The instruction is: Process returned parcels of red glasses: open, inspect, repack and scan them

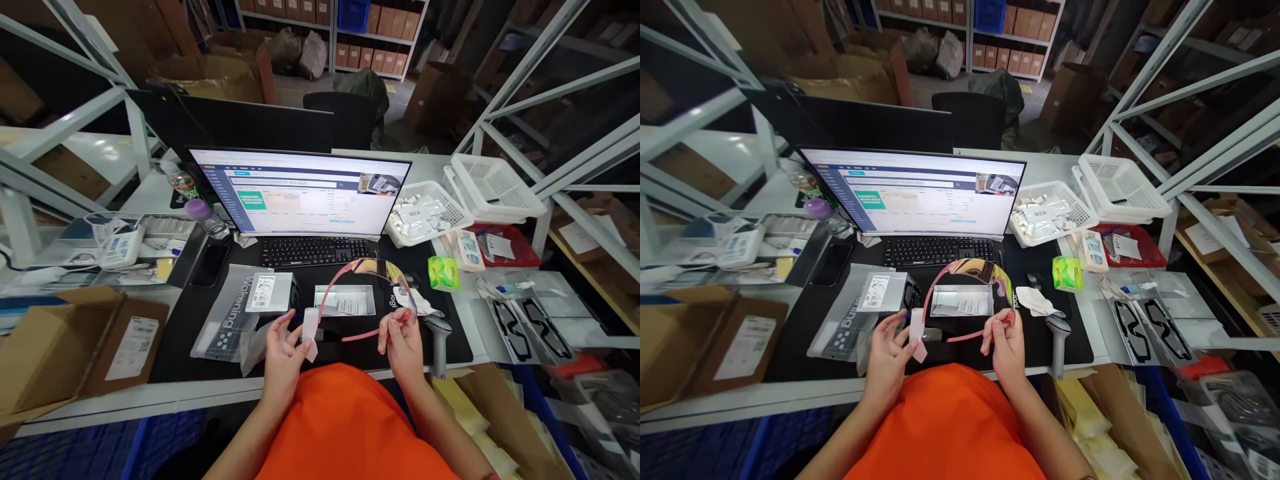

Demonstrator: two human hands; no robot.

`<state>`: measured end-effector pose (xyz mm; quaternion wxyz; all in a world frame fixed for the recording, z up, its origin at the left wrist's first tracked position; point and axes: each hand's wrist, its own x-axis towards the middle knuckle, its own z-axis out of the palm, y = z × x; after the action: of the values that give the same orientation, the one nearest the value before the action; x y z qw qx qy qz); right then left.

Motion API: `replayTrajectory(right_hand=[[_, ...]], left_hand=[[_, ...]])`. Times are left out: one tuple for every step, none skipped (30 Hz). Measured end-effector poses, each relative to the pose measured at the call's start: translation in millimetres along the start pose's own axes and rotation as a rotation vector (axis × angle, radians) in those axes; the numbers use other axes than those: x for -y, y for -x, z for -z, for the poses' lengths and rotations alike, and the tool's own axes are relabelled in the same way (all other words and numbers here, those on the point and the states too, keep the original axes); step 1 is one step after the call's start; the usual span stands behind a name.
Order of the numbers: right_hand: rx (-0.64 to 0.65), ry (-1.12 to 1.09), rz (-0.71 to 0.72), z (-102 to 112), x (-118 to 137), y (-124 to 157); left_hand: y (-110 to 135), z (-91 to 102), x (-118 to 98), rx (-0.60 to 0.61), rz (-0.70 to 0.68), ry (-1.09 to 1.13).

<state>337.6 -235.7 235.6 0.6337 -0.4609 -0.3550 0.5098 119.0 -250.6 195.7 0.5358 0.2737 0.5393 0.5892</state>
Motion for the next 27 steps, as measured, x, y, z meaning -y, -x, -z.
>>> replayTrajectory(right_hand=[[0.009,-0.003,0.007,-3.2,0.5,0.4],[0.018,-0.003,0.014,-5.6,0.8,1.0],[0.027,-0.003,0.021,-7.3,1.1,1.8],[0.036,-0.003,0.026,-8.3,1.4,2.9],[0.042,-0.003,0.030,-8.8,1.7,4.1],[0.045,-0.004,0.032,-8.8,2.2,5.4],[0.043,-0.005,0.034,-8.5,2.7,6.8],[0.040,-0.007,0.034,-8.0,3.4,8.2],[0.033,-0.010,0.034,-7.4,4.4,9.5],[0.025,-0.014,0.033,-6.9,5.4,10.9],[0.017,-0.016,0.033,-6.6,6.6,12.2],[0.012,-0.018,0.033,-6.5,7.8,13.5],[0.009,-0.018,0.034,-6.7,9.0,14.8],[0.009,-0.015,0.034,-7.2,9.9,16.1],[0.012,-0.010,0.034,-7.9,10.6,17.4],[0.017,-0.003,0.033,-8.9,10.9,18.7],[0.022,0.008,0.030,-10.0,10.8,20.0],[0.026,0.022,0.026,-11.1,10.3,21.1],[0.029,0.038,0.022,-12.1,9.4,22.0],[0.030,0.056,0.018,-12.9,8.2,22.8],[0.028,0.072,0.015,-13.4,6.8,23.3],[0.025,0.085,0.012,-13.7,5.4,23.7],[0.023,0.092,0.010,-13.6,4.0,23.9],[0.023,0.094,0.006,-13.3,2.8,24.0],[0.024,0.090,0.002,-12.8,1.8,24.1],[0.027,0.084,-0.003,-12.2,1.0,24.1],[0.029,0.078,-0.007,-11.6,0.4,24.2]], left_hand=[[-1.0,-2.0,-1.9,0.016,0.098,0.066],[-1.5,-3.1,-3.9,0.038,0.186,0.117],[-1.5,-3.7,-6.0,0.065,0.258,0.154],[-0.8,-4.0,-8.1,0.091,0.309,0.174],[0.4,-4.2,-10.2,0.114,0.335,0.182],[2.0,-4.5,-12.3,0.132,0.341,0.176],[3.7,-4.8,-14.4,0.143,0.334,0.160],[5.4,-5.3,-16.5,0.148,0.321,0.137],[6.8,-5.8,-18.4,0.150,0.307,0.112],[8.0,-6.2,-20.2,0.151,0.296,0.086],[8.9,-6.5,-21.9,0.152,0.285,0.062],[9.5,-6.7,-23.2,0.156,0.278,0.039],[10.0,-6.7,-24.3,0.161,0.271,0.020],[10.4,-6.5,-25.1,0.167,0.267,0.005],[10.7,-6.3,-25.7,0.171,0.265,-0.005],[11.1,-6.0,-26.2,0.173,0.266,-0.012],[11.5,-5.7,-26.5,0.176,0.268,-0.019],[11.9,-5.3,-26.8,0.179,0.269,-0.026],[12.4,-4.9,-27.1,0.185,0.268,-0.036],[12.8,-4.5,-27.2,0.193,0.266,-0.049],[13.2,-4.1,-27.3,0.202,0.263,-0.062],[13.6,-3.6,-27.1,0.209,0.261,-0.072],[13.9,-3.0,-26.8,0.210,0.258,-0.078],[14.1,-2.4,-26.3,0.208,0.256,-0.080],[14.3,-1.7,-25.7,0.205,0.252,-0.081],[14.5,-0.9,-25.1,0.203,0.248,-0.082],[14.7,0.0,-24.7,0.203,0.244,-0.084]])
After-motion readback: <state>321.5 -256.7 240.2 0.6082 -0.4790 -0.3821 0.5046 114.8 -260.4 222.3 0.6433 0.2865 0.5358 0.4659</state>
